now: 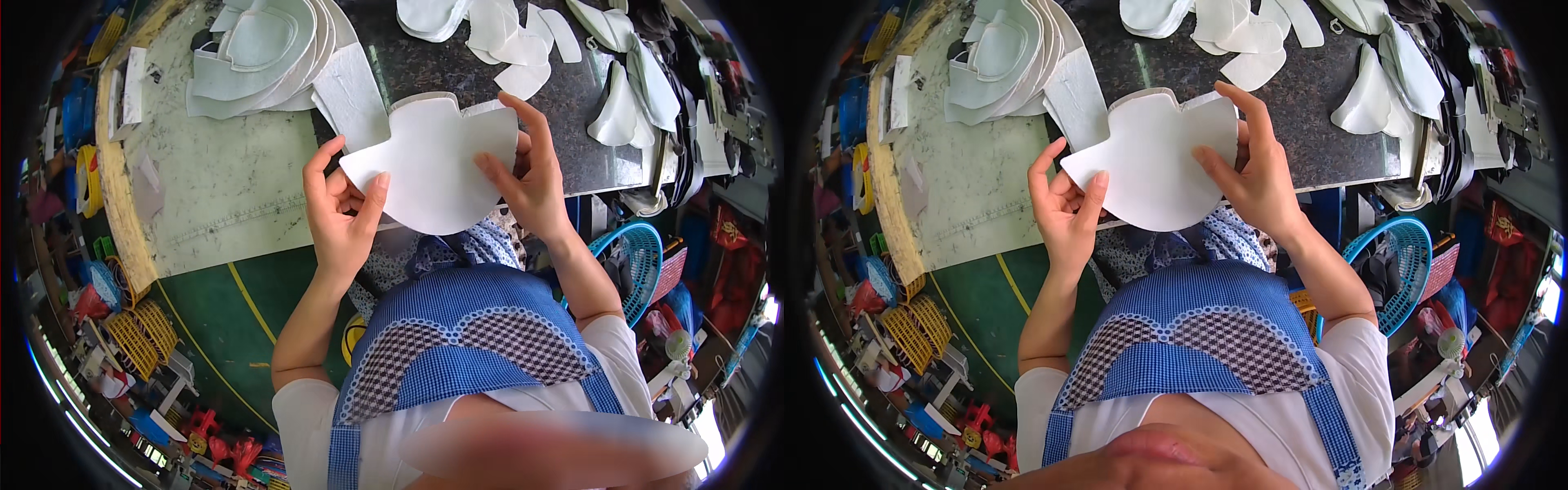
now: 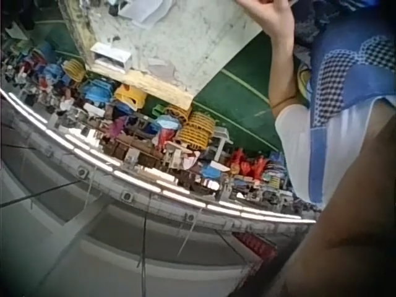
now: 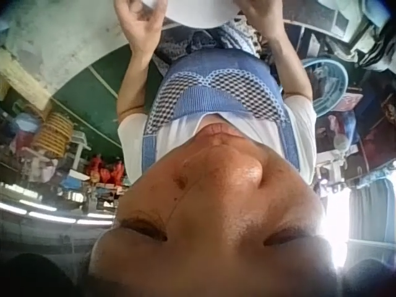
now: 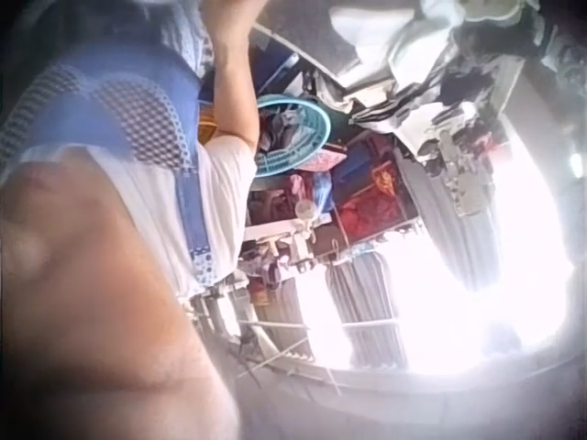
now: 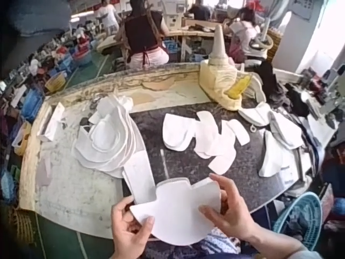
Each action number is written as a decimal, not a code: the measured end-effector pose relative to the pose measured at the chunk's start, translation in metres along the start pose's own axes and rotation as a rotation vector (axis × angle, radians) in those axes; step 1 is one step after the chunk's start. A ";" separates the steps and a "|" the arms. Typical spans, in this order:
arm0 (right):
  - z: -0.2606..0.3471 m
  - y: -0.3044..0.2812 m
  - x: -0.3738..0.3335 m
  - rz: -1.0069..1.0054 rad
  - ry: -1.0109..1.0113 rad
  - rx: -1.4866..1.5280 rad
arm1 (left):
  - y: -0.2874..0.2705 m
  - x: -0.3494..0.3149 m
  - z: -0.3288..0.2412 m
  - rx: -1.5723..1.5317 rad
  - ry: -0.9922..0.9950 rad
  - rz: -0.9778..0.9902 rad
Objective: Apply small padding strips to white fabric shoe upper components and organize them on a workbench.
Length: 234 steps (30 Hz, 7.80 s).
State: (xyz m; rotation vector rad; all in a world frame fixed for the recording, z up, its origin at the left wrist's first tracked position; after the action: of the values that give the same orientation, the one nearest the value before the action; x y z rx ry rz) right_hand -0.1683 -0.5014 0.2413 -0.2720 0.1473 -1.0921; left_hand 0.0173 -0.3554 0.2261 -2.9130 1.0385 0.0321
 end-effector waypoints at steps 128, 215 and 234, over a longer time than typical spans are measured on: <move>0.063 -0.007 0.069 -0.130 -0.427 0.218 | 0.039 0.041 -0.079 0.269 0.651 -0.049; -0.038 -0.198 0.023 -0.390 -0.601 -1.138 | 0.051 0.012 -0.049 0.510 0.883 0.786; 0.004 -0.038 -0.070 0.360 0.552 0.278 | 0.010 -0.054 -0.023 0.033 -0.482 0.577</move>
State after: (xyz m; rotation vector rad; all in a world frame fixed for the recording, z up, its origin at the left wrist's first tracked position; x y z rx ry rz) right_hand -0.2315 -0.4547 0.2552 0.3046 0.5112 -0.7922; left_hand -0.0309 -0.3303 0.2503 -2.2817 1.6772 0.6824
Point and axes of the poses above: each hand's wrist, its own x-axis towards the middle knuckle, its own y-axis out of the palm, z = x × y, the point moved 3 cm from there along x, towards the middle knuckle, and after that the axes turned 15 degrees about -z, right-handed, at the moved point
